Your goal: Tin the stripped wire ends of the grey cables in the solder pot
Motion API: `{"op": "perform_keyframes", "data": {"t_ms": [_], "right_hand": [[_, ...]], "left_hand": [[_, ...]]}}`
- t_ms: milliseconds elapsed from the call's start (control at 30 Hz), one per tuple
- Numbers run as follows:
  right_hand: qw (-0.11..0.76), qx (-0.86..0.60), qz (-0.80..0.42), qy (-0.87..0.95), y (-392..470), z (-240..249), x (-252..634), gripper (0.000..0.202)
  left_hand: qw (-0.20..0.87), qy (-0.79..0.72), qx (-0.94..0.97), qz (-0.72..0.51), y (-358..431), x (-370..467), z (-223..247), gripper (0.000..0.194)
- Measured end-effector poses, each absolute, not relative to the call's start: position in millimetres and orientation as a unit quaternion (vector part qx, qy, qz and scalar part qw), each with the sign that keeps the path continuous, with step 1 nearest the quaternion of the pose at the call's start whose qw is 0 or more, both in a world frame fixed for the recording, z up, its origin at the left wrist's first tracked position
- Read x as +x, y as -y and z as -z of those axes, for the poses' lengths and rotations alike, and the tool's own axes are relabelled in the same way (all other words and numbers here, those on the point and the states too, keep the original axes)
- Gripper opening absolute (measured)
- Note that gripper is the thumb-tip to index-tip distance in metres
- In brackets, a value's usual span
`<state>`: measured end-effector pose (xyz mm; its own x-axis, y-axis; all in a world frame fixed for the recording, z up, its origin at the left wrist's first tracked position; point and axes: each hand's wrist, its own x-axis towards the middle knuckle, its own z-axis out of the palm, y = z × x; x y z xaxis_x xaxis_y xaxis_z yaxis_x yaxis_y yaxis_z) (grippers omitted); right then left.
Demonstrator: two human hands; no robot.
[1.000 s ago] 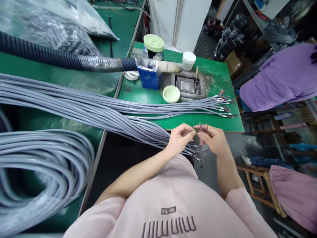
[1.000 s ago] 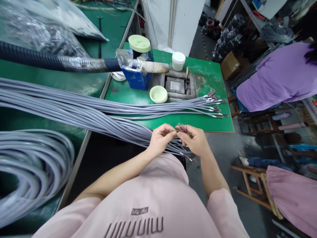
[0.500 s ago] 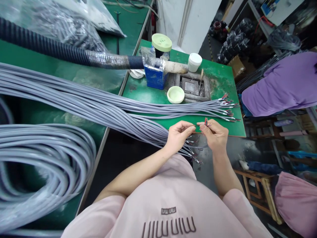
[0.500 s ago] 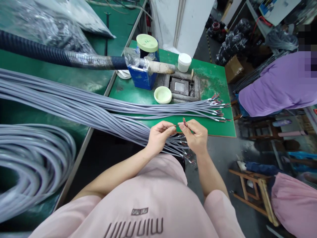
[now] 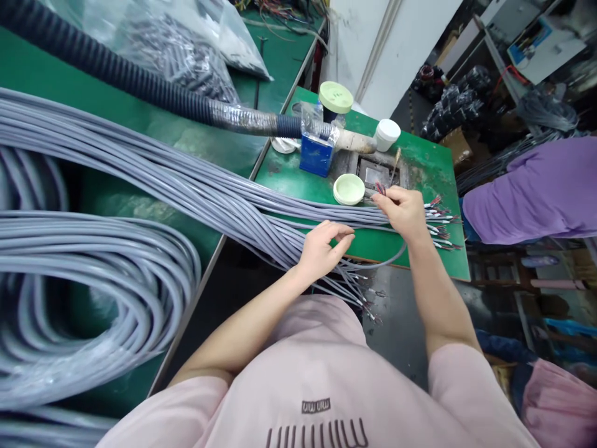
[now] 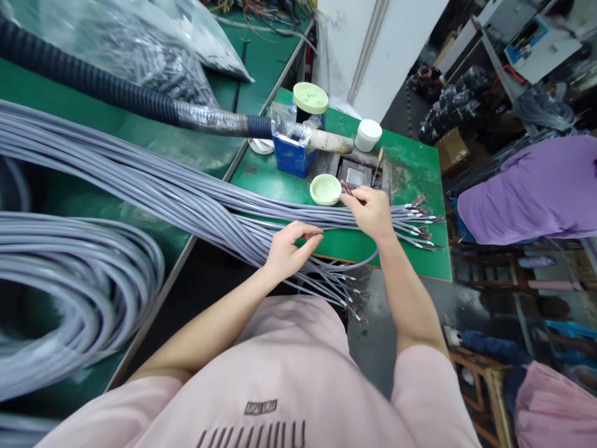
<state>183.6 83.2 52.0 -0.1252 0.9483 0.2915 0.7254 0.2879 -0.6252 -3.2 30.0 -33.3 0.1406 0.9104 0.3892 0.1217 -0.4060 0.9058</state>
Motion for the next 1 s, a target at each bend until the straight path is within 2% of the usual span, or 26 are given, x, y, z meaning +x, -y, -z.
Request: {"op": "perform_keyframes", "data": {"t_ms": [100, 267, 400, 533, 767, 1000], "right_hand": [[0.248, -0.584, -0.157, 0.757, -119, -49, 179, 0.038], [0.101, -0.62, -0.107, 0.771, -155, -36, 165, 0.032], [0.015, -0.624, -0.065, 0.778, -165, -29, 157, 0.031], [-0.029, -0.63, -0.043, 0.775, -168, -30, 151, 0.031], [-0.063, -0.627, -0.019, 0.777, -167, -31, 144, 0.032], [0.058, -0.644, -0.016, 0.762, -173, -56, 179, 0.034]], "left_hand": [[0.256, -0.407, 0.725, -0.493, -35, -12, 45, 0.014], [0.147, -0.408, 0.795, -0.424, -36, -8, 60, 0.018], [0.125, -0.405, 0.809, -0.408, -36, -6, 63, 0.02], [0.135, -0.397, 0.808, -0.413, -36, -6, 64, 0.02], [0.117, -0.394, 0.813, -0.413, -35, -6, 65, 0.019], [0.106, -0.389, 0.816, -0.415, -35, -7, 65, 0.019]]}}
